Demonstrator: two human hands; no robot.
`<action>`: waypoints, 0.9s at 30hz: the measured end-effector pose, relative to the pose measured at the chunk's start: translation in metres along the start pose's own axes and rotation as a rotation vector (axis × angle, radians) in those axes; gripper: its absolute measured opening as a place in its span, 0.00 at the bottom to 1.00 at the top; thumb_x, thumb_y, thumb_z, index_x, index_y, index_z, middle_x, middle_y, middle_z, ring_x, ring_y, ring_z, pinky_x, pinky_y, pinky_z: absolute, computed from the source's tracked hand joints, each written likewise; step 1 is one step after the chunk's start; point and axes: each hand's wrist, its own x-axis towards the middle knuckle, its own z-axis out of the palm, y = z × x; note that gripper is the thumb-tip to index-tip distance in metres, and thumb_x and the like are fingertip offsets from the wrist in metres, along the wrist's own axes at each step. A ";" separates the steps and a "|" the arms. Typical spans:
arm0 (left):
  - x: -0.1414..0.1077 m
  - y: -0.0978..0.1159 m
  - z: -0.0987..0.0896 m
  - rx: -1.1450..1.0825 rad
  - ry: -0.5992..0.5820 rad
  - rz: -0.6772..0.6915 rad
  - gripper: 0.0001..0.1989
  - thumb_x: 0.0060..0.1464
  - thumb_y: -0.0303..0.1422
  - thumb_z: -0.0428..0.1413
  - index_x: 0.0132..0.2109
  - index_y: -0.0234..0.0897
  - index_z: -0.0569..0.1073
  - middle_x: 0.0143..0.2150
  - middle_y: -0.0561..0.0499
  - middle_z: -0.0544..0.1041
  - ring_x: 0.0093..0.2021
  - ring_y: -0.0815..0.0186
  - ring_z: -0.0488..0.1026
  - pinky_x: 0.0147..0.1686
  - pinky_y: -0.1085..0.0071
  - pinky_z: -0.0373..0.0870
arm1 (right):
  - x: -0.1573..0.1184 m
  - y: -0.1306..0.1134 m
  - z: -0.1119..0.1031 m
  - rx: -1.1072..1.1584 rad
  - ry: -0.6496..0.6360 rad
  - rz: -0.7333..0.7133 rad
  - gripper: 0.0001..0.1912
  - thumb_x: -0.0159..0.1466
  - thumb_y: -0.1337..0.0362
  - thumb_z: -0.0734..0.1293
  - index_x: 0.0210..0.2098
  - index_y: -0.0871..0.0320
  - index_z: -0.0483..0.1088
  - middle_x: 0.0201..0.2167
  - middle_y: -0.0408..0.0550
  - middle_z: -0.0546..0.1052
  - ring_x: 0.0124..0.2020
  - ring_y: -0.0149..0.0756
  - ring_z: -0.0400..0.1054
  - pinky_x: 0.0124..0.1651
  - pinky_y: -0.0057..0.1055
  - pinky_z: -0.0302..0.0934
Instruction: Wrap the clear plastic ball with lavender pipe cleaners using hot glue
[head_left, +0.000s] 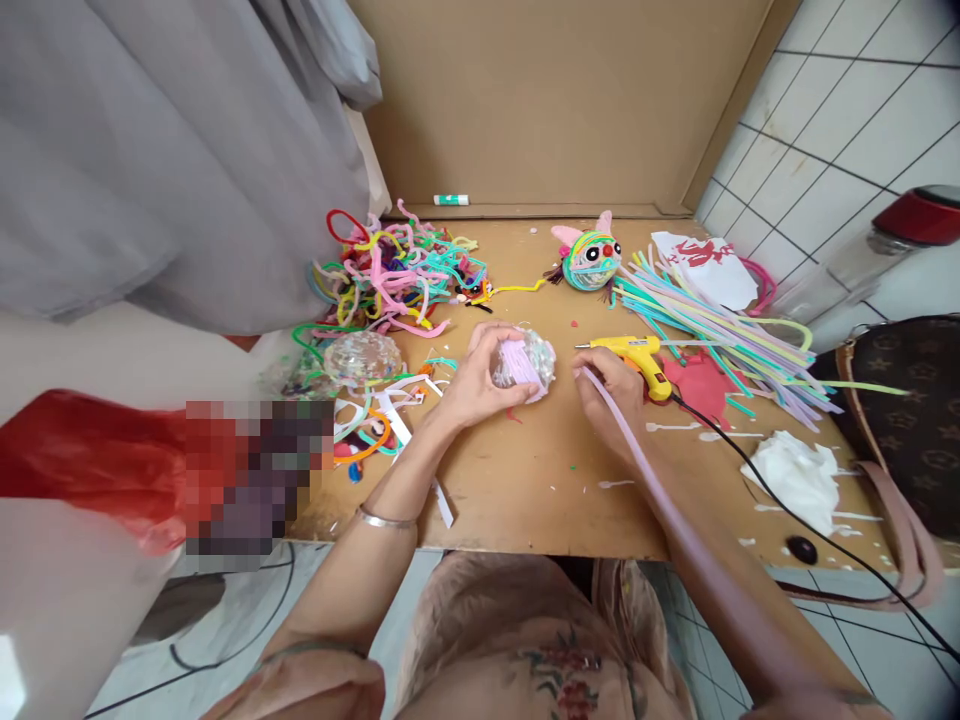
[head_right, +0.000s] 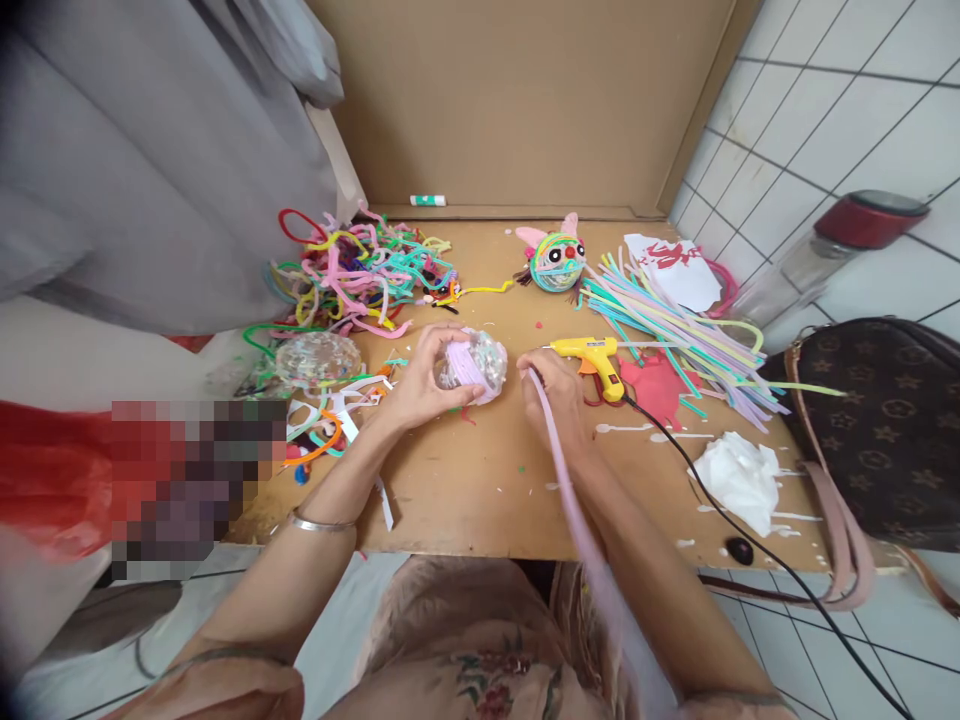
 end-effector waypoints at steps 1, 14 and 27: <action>0.000 0.000 -0.001 0.014 -0.002 0.015 0.30 0.43 0.37 0.66 0.53 0.41 0.65 0.56 0.43 0.66 0.60 0.53 0.65 0.60 0.55 0.63 | 0.000 0.000 0.001 0.060 0.012 0.084 0.05 0.60 0.68 0.63 0.31 0.56 0.71 0.26 0.42 0.73 0.28 0.33 0.67 0.33 0.30 0.61; -0.003 0.002 -0.005 0.159 -0.030 0.070 0.29 0.48 0.41 0.64 0.56 0.41 0.67 0.60 0.41 0.67 0.62 0.51 0.65 0.61 0.53 0.62 | 0.008 -0.031 0.002 0.105 0.033 -0.108 0.10 0.64 0.68 0.62 0.38 0.54 0.75 0.33 0.46 0.77 0.35 0.34 0.73 0.39 0.32 0.67; -0.004 0.005 -0.007 0.175 -0.029 0.082 0.27 0.49 0.43 0.64 0.55 0.41 0.68 0.60 0.41 0.68 0.62 0.53 0.66 0.61 0.54 0.63 | 0.006 -0.033 0.022 0.074 0.196 -0.162 0.06 0.63 0.68 0.64 0.31 0.53 0.72 0.28 0.44 0.76 0.30 0.33 0.69 0.34 0.32 0.66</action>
